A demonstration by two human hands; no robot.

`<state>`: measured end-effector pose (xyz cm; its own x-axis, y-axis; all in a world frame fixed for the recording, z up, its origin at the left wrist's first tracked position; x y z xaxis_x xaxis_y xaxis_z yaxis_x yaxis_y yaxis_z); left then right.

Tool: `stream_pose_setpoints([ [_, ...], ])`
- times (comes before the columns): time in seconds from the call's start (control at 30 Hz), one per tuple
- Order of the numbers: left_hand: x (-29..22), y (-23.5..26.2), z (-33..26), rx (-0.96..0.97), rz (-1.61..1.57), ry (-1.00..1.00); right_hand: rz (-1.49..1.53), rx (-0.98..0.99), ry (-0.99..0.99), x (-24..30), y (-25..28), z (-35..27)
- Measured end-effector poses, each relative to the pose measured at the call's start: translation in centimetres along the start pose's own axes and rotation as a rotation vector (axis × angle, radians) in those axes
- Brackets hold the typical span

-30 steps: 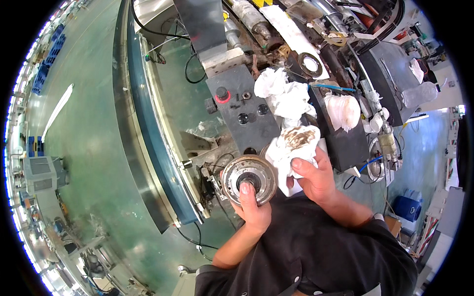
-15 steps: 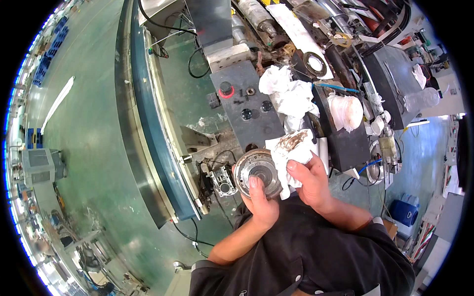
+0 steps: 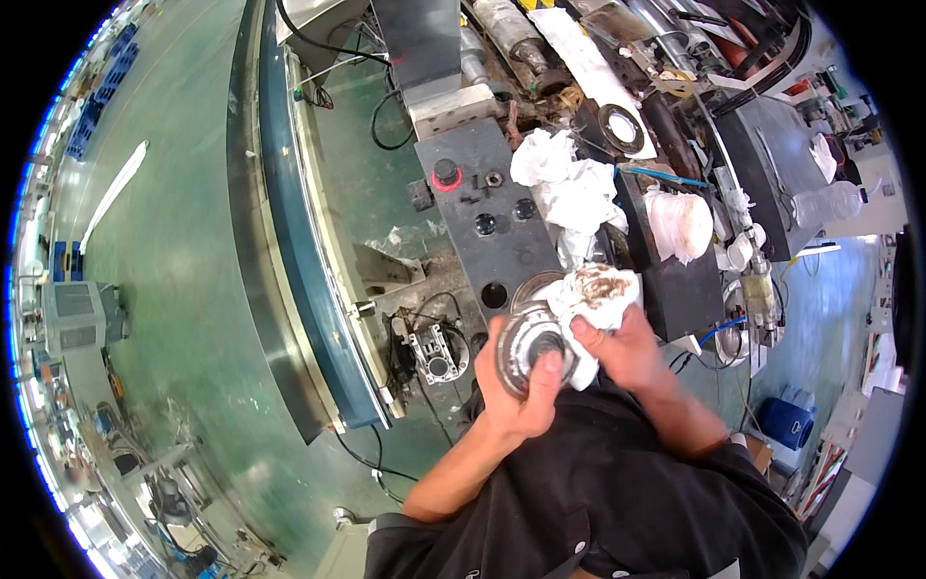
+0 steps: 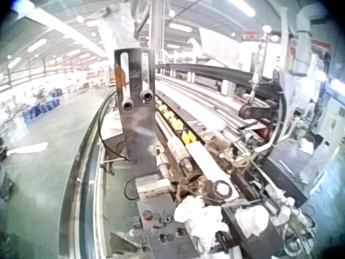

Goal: The person wipes and cleans circular industrial bearings using a white cloth, then places them onto a metal shaft on an industrial machine.

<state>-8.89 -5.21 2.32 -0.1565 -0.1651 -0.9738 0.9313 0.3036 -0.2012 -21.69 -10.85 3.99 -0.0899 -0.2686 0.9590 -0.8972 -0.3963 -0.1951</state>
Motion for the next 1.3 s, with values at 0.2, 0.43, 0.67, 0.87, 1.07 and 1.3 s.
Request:
stream_pose_setpoints([
  [0.2,-1.7,-0.1,0.4,0.334,0.141,0.073,-0.031,0.305,-0.065,1.4,1.8,0.3],
  [0.43,-2.0,-1.1,-1.6,0.389,-0.002,0.251,-0.273,0.443,-0.012,2.3,0.5,0.5],
  [0.67,-2.3,0.2,-0.7,0.793,-0.119,0.545,-0.524,0.717,-0.049,2.5,1.2,1.0],
  [0.87,-3.8,0.3,0.5,0.947,-0.048,0.734,-0.602,0.716,-0.084,3.9,0.3,0.3],
  [1.07,-1.9,0.5,0.8,0.66,-0.393,1.102,-0.4,0.436,-0.378,1.4,1.2,-0.6],
  [1.3,-2.0,-1.6,0.3,0.184,-0.397,0.298,0.188,-0.259,-0.071,0.7,-0.3,-2.0],
])
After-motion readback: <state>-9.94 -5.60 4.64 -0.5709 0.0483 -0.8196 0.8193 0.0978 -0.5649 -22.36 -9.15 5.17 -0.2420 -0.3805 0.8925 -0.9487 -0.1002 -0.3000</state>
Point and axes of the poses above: each hand's wrist, its own z-axis towards the middle knuckle, its own y-axis out of the back of the hand, x = y × z, the point moved 4 cm from there along z, towards the middle knuckle, and after that the axes turned 4 degrees about y, right-handed, at the moved point
